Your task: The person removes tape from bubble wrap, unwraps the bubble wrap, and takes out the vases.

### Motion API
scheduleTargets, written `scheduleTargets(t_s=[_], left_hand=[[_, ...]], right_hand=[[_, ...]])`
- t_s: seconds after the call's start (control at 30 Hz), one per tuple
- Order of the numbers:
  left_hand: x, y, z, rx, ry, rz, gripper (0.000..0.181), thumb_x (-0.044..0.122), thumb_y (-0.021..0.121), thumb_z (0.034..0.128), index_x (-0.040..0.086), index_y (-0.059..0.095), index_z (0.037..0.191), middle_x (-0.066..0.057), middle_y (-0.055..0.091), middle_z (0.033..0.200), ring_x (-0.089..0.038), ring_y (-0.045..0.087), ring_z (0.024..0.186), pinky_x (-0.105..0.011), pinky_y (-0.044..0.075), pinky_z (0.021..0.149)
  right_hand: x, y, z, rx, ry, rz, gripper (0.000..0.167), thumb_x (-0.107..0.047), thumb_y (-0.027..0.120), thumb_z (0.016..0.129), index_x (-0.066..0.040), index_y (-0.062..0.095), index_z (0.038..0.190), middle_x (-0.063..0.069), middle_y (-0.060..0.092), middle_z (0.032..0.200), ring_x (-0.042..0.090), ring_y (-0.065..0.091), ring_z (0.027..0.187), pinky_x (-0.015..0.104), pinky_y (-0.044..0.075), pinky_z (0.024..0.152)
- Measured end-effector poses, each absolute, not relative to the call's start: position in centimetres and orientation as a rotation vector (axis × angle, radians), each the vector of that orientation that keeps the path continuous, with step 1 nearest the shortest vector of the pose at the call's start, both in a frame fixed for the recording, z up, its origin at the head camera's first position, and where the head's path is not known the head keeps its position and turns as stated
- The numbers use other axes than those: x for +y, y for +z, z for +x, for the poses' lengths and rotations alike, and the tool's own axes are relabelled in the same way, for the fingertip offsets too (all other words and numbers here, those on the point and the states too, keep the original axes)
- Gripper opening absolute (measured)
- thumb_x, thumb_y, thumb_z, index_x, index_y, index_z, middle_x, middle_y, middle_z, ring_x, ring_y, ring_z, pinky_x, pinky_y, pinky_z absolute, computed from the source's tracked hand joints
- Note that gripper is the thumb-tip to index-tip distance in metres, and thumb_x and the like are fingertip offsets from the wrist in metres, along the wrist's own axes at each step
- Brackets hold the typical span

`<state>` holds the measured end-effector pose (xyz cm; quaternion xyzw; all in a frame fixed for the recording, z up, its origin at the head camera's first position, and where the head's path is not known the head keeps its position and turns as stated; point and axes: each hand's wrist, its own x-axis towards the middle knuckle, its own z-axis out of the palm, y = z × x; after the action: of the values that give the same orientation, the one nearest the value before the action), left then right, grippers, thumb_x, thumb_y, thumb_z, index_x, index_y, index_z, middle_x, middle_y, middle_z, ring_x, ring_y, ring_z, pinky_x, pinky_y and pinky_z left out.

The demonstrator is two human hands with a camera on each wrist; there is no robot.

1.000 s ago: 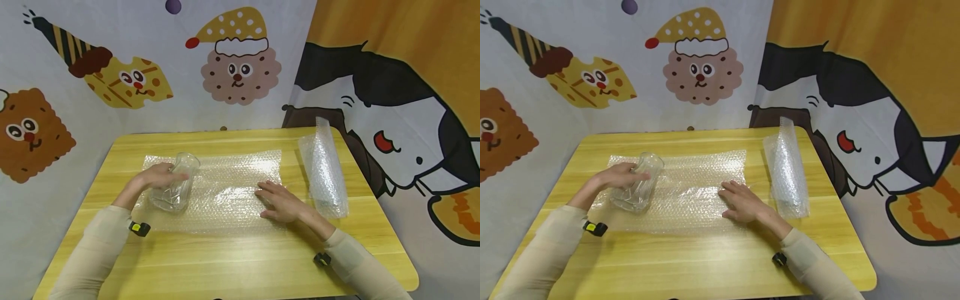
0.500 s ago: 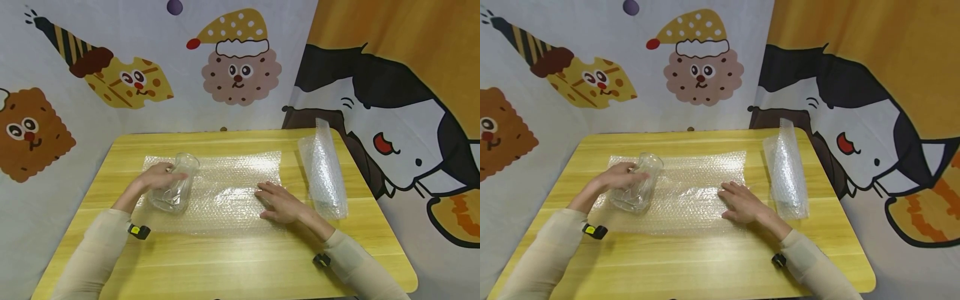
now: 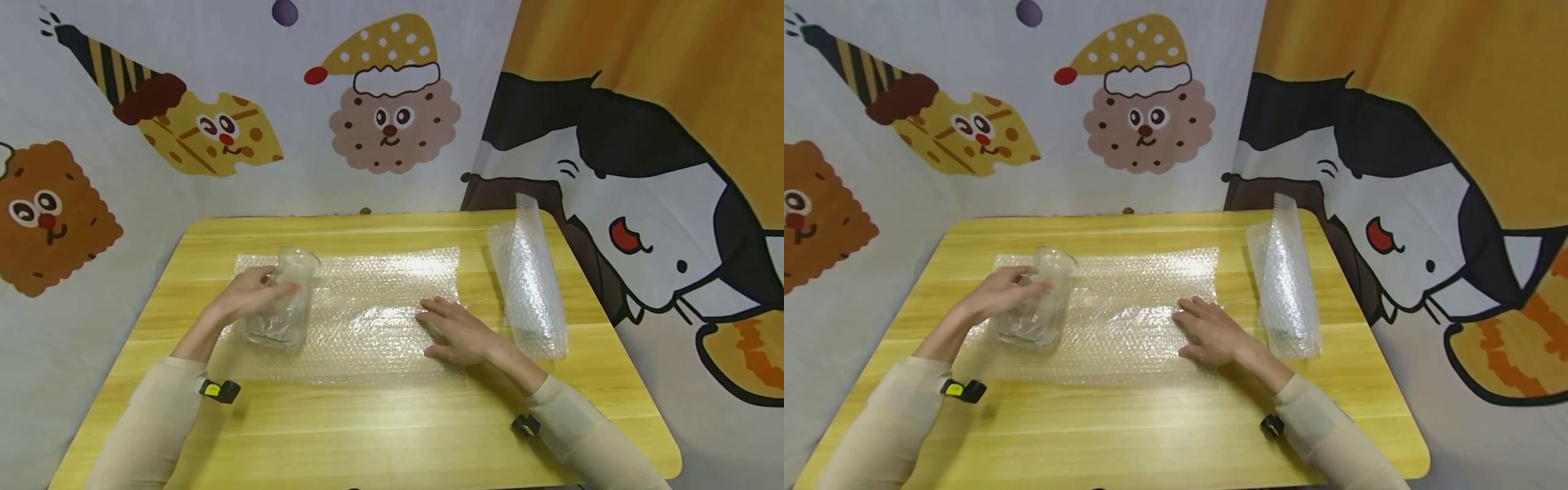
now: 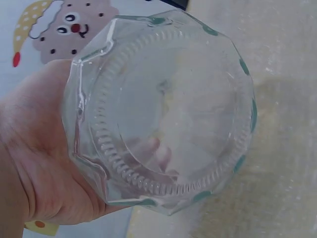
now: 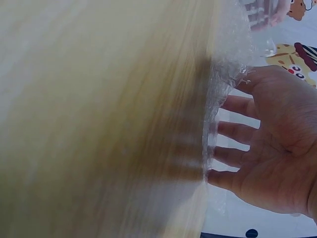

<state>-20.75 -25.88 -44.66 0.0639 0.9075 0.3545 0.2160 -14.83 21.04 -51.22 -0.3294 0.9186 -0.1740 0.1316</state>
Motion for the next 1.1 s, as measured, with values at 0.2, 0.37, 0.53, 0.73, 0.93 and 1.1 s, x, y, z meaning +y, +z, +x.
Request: scheduleTargets(t_s=[0.2, 0.37, 0.53, 0.73, 0.93, 1.1], left_hand=[[-26.1, -43.0, -20.8, 2.575, 1.083, 0.178, 0.105, 0.067, 0.065, 0.1084, -0.003, 0.027, 0.176, -0.034, 0.059, 0.157, -0.038, 0.074, 0.113, -0.052, 0.068, 0.095], [-26.4, -42.0, -21.0, 2.634, 1.151, 0.147, 0.103, 0.068, 0.062, 0.1095, 0.003, 0.023, 0.179, -0.029, 0.060, 0.155, -0.040, 0.071, 0.120, -0.047, 0.065, 0.096], [-26.3, -41.4, -21.1, 2.669, 1.262, 0.068, 0.098, 0.070, 0.064, 0.1075, 0.009, 0.031, 0.178, -0.025, 0.051, 0.165, -0.044, 0.059, 0.140, -0.048, 0.060, 0.101], [-26.0, -41.3, -21.7, 2.765, 1.329, -0.039, 0.088, 0.077, 0.065, 0.1032, 0.010, 0.050, 0.159, -0.020, 0.055, 0.157, -0.036, 0.063, 0.124, -0.034, 0.058, 0.083], [-25.6, -41.1, -22.8, 2.831, 1.404, -0.100, 0.089, 0.078, 0.070, 0.0988, 0.013, 0.053, 0.157, -0.017, 0.055, 0.163, -0.036, 0.065, 0.131, -0.030, 0.058, 0.082], [-25.2, -40.7, -24.0, 2.856, 1.454, -0.141, 0.099, 0.079, 0.073, 0.0963, 0.016, 0.048, 0.168, -0.017, 0.054, 0.166, -0.036, 0.061, 0.138, -0.030, 0.058, 0.084]], right_hand=[[21.1, -51.1, -14.9, 2.680, -0.485, -0.952, 0.079, -0.041, 0.081, 0.103, -0.005, 0.051, 0.167, 0.027, 0.034, 0.182, 0.056, 0.032, 0.169, 0.075, 0.025, 0.139], [21.1, -51.1, -14.9, 2.678, -0.476, -0.950, 0.079, -0.040, 0.081, 0.103, -0.005, 0.051, 0.167, 0.027, 0.034, 0.182, 0.056, 0.032, 0.169, 0.075, 0.025, 0.139], [21.1, -51.0, -14.9, 2.676, -0.478, -0.953, 0.079, -0.040, 0.081, 0.103, -0.004, 0.051, 0.167, 0.028, 0.034, 0.181, 0.056, 0.032, 0.168, 0.075, 0.025, 0.139], [20.9, -51.0, -14.8, 2.672, -0.484, -0.965, 0.078, -0.040, 0.080, 0.104, -0.003, 0.051, 0.166, 0.029, 0.034, 0.181, 0.057, 0.032, 0.168, 0.076, 0.025, 0.138], [20.8, -51.2, -14.7, 2.669, -0.479, -0.963, 0.079, -0.040, 0.079, 0.104, -0.003, 0.050, 0.167, 0.029, 0.033, 0.181, 0.057, 0.031, 0.168, 0.077, 0.025, 0.138], [20.8, -51.2, -14.6, 2.670, -0.486, -0.956, 0.078, -0.040, 0.079, 0.104, -0.003, 0.050, 0.167, 0.029, 0.033, 0.182, 0.057, 0.031, 0.169, 0.077, 0.024, 0.138]])
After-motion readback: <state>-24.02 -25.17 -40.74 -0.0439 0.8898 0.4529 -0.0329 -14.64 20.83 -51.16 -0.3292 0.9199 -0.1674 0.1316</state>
